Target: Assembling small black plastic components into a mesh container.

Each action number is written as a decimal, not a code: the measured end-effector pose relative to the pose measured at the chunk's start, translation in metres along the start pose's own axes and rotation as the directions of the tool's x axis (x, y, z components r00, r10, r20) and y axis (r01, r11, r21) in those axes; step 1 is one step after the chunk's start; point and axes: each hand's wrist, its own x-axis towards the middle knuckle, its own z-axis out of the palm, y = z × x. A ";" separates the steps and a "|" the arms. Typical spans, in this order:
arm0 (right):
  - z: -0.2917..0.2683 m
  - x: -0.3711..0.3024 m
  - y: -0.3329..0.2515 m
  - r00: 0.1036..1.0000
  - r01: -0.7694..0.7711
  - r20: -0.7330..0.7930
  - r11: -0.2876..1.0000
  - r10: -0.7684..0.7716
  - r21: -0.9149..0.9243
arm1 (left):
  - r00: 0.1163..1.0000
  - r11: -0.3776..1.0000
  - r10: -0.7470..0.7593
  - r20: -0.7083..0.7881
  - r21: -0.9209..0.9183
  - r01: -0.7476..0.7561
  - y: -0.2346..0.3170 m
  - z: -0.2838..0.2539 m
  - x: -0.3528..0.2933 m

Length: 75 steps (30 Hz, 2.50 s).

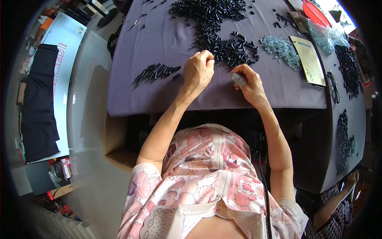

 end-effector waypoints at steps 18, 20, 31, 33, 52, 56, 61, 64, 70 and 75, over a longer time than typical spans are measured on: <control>-0.007 0.000 -0.001 0.999 0.005 0.035 0.996 -0.008 0.089 | 0.988 0.995 0.096 0.122 0.006 -0.098 0.018 0.017 0.007; -0.007 0.000 0.000 0.999 0.003 0.035 0.996 -0.006 0.090 | 0.991 0.997 0.064 0.113 0.039 -0.069 0.018 0.014 0.004; -0.007 0.000 0.001 0.999 0.005 0.047 0.997 -0.009 0.078 | 0.991 0.998 -0.009 0.137 0.058 0.001 0.015 -0.007 -0.001; -0.007 0.000 0.002 0.999 0.006 0.049 0.997 -0.010 0.083 | 0.998 0.996 0.005 0.059 0.084 -0.010 0.014 -0.001 0.002; -0.007 0.000 0.000 0.999 -0.004 0.049 0.995 -0.001 0.104 | 0.996 0.971 -0.037 0.076 0.238 0.018 0.024 0.014 0.006; -0.007 0.000 0.002 1.000 0.008 0.018 0.993 -0.010 0.116 | 0.995 0.997 -0.025 0.099 0.068 0.018 0.026 0.004 -0.008; -0.004 0.001 0.009 0.999 0.045 -0.027 0.985 -0.041 0.168 | 0.973 0.927 -0.076 0.218 -0.345 0.150 0.036 0.000 -0.028; -0.003 -0.001 0.006 0.999 0.042 -0.010 0.976 -0.041 0.211 | 0.968 0.893 -0.074 0.240 -0.415 0.171 0.037 -0.001 -0.034; 0.002 -0.003 0.005 0.992 0.120 0.019 0.976 -0.126 0.180 | 0.924 0.763 -0.145 0.353 -0.555 0.332 0.048 -0.011 -0.034; 0.008 -0.005 0.002 0.993 0.117 -0.035 0.968 -0.112 0.221 | 0.843 0.487 -0.353 0.406 -0.690 0.536 0.032 -0.010 -0.037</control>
